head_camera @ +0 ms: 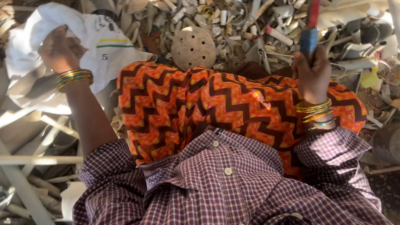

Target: The person uses a tool to scrape the surface and edges of a white pipe, turning it over to work on different sides while sitting near a pile of scrap materials.

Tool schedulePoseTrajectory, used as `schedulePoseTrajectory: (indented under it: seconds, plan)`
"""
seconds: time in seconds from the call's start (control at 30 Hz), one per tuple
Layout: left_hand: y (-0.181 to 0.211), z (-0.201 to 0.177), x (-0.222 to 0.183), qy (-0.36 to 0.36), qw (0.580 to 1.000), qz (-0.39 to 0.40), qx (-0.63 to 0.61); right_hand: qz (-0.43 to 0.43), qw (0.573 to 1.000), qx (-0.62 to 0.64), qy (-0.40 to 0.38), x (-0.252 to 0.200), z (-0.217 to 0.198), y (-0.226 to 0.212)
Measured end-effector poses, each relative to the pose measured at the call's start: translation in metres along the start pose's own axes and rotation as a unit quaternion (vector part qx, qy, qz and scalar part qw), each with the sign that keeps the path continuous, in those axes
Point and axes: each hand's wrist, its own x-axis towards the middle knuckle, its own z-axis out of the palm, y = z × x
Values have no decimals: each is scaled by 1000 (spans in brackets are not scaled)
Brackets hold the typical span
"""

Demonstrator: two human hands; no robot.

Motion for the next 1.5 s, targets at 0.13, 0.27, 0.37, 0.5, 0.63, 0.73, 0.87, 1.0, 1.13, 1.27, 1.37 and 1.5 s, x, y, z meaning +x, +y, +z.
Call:
schedulePoseTrajectory:
  seconds: [0.13,0.27,0.37,0.5,0.63,0.73,0.87,1.0,1.13,1.27,1.37,1.5]
  plan:
    - [-64,141,-23,-214,955,-32,203,6,997,33,63,5,-38,-20]
    - [-135,283,-85,-417,820,183,345,30,995,50,81,9,-52,-27]
    - [-183,362,-115,-520,636,145,551,62,994,50,72,14,-48,-30]
    - [-255,424,-120,-570,511,151,626,123,990,25,65,17,-44,-35]
    - [-337,458,-111,-581,484,143,638,199,977,41,61,25,-45,-35]
    - [-380,469,-107,-587,435,148,667,239,968,64,49,28,-45,-30]
    - [-406,461,-96,-546,532,148,631,250,964,81,32,29,-44,-23]
    - [-368,457,-78,-471,694,77,539,240,968,58,36,25,-38,-32]
    - [-264,420,-70,-370,896,12,248,211,976,54,17,21,-31,-42]
    - [-179,324,-84,-371,876,-244,-192,136,985,106,-12,16,-22,-51]
    - [-171,253,-102,-284,871,-361,-172,99,985,139,-28,13,-10,-52]
    - [-178,210,-135,-220,882,-385,-158,21,975,220,-37,3,15,-51]
